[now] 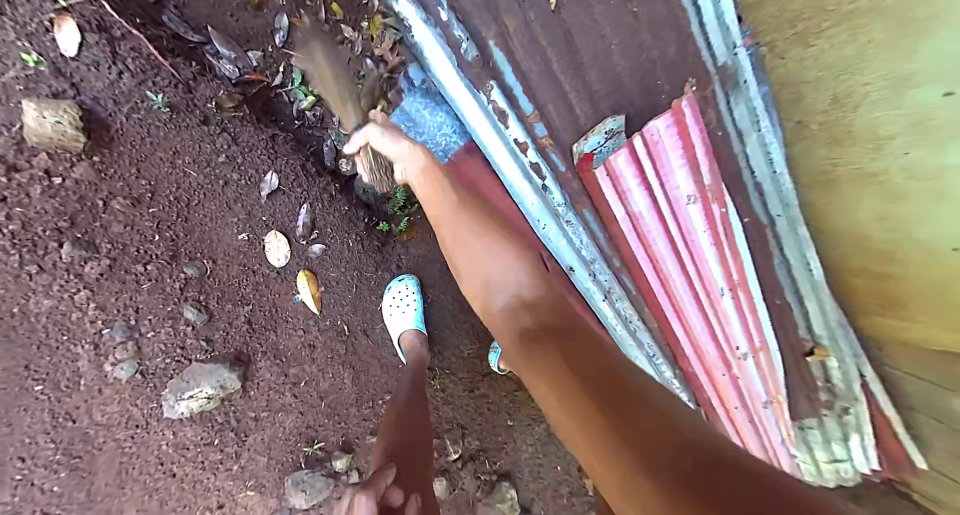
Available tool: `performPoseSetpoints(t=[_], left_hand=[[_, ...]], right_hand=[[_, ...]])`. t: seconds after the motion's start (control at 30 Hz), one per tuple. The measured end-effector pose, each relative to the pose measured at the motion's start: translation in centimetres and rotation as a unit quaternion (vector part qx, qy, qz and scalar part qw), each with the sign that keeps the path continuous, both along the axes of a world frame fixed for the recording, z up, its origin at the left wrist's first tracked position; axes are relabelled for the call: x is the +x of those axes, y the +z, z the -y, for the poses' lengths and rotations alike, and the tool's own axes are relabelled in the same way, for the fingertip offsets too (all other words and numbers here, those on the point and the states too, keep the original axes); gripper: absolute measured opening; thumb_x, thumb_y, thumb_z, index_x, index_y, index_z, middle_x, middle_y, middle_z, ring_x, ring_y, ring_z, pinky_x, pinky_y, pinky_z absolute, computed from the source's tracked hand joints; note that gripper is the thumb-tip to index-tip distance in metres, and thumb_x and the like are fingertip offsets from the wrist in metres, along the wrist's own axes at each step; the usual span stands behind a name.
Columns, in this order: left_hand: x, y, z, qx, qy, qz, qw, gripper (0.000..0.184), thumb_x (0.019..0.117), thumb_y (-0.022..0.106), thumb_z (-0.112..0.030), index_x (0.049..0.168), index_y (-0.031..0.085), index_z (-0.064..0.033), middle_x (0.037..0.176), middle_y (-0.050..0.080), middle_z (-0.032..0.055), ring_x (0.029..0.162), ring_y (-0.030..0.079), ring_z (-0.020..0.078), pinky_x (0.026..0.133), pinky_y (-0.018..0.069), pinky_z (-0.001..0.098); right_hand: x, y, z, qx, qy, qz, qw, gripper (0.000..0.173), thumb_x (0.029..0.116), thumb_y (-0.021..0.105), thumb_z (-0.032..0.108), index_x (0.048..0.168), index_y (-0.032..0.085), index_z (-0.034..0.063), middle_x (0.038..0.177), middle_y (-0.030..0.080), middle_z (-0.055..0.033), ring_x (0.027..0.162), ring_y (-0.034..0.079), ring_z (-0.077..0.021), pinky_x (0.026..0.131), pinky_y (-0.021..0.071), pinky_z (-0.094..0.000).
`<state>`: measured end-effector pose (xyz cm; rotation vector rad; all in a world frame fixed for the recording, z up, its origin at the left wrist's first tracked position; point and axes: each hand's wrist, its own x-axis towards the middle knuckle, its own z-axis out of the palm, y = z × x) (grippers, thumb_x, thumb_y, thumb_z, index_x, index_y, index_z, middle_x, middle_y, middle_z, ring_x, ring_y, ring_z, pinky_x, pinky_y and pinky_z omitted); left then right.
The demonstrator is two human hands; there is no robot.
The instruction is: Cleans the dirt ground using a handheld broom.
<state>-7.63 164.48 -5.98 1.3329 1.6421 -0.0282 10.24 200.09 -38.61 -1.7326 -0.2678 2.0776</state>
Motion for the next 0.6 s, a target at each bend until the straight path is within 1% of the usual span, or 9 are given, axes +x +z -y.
performPoseSetpoints(t=[0.07,0.13,0.2,0.3,0.4,0.43,0.5,0.53,0.6], left_hand=[[0.7,-0.3,0.0,0.019,-0.016,-0.004,1.0,0.039,0.0886,0.072,-0.031,0.114,0.069,-0.0024,0.093,0.073,0.0038,0.09,0.069,0.0168,0.084,0.0584,0.0372],[1.6,0.4,0.5,0.016,-0.044,-0.01,0.999,0.04,0.0853,0.073,-0.031,0.114,0.069,-0.0028,0.091,0.073,0.0022,0.089,0.069,0.0165,0.082,0.0586,0.0372],[2.6,0.6,0.6,0.011,-0.072,-0.012,0.997,0.042,0.0831,0.075,-0.029,0.114,0.069,-0.0027,0.09,0.073,0.0023,0.088,0.07,0.0174,0.081,0.0592,0.0385],[3.2,0.6,0.8,0.005,-0.098,-0.018,0.995,0.043,0.082,0.074,-0.028,0.116,0.069,-0.0018,0.09,0.073,0.0035,0.086,0.07,0.0194,0.08,0.0596,0.041],[4.0,0.4,0.9,0.017,-0.122,-0.016,0.992,0.044,0.0825,0.072,-0.028,0.117,0.067,-0.0007,0.09,0.072,0.0042,0.085,0.07,0.0193,0.078,0.0593,0.0405],[4.4,0.3,1.0,0.02,-0.132,-0.018,0.991,0.045,0.0827,0.072,-0.028,0.117,0.067,-0.0006,0.09,0.072,0.0047,0.085,0.07,0.0197,0.078,0.0591,0.0411],[5.3,0.5,1.6,0.016,-0.155,-0.031,0.987,0.046,0.0831,0.073,-0.029,0.119,0.067,-0.002,0.092,0.073,0.0045,0.086,0.07,0.0193,0.078,0.0595,0.0418],[5.8,0.6,2.0,0.018,-0.168,-0.04,0.985,0.046,0.0829,0.073,-0.03,0.12,0.066,-0.0029,0.092,0.073,0.0041,0.086,0.071,0.019,0.077,0.0598,0.0422],[7.5,1.0,3.0,0.02,-0.197,-0.053,0.979,0.047,0.0823,0.073,-0.029,0.12,0.065,-0.0026,0.093,0.073,0.0056,0.087,0.071,0.021,0.077,0.0597,0.0447]], right_hand=[[0.7,6.5,3.0,0.048,0.023,0.025,0.998,0.113,0.0775,0.074,0.003,0.163,0.009,0.0381,0.105,0.063,-0.0197,0.058,0.063,-0.029,0.048,0.0576,-0.0457],[3.7,12.7,10.5,0.036,-0.057,0.086,0.994,0.113,0.0794,0.075,0.004,0.161,0.009,0.0461,0.124,0.059,-0.0228,0.062,0.065,-0.0338,0.049,0.0591,-0.0511],[8.8,17.3,19.2,-0.012,-0.162,0.183,0.97,0.106,0.0821,0.077,0.011,0.159,0.014,0.0474,0.118,0.063,-0.0192,0.062,0.065,-0.0312,0.052,0.0587,-0.0487],[18.1,17.7,29.4,-0.113,-0.366,0.302,0.873,0.095,0.0853,0.071,0.0,0.159,0.016,0.0246,0.111,0.06,-0.024,0.065,0.066,-0.0325,0.056,0.0608,-0.0489],[26.3,13.4,35.5,-0.233,-0.516,0.28,0.776,0.051,0.0917,0.064,0.009,0.137,0.04,0.0056,0.103,0.059,-0.0187,0.076,0.063,-0.0287,0.064,0.0556,-0.0462],[27.8,11.9,36.7,-0.265,-0.505,0.232,0.788,0.037,0.0943,0.062,0.014,0.126,0.047,0.0029,0.094,0.06,-0.015,0.073,0.061,-0.0246,0.063,0.0545,-0.0418],[28.4,10.7,38.2,-0.271,-0.373,0.092,0.883,0.018,0.097,0.056,0.017,0.111,0.054,0.0046,0.075,0.06,-0.0082,0.059,0.06,-0.0175,0.056,0.0547,-0.0334],[28.2,11.3,38.7,-0.236,-0.295,0.008,0.926,0.022,0.097,0.055,0.014,0.118,0.054,0.0096,0.076,0.061,-0.0073,0.058,0.06,-0.0165,0.055,0.0547,-0.0322],[27.6,15.1,39.2,-0.119,-0.156,-0.13,0.972,0.061,0.0938,0.057,0.011,0.15,0.038,0.0263,0.083,0.062,-0.0078,0.056,0.058,-0.0152,0.051,0.053,-0.0321]])
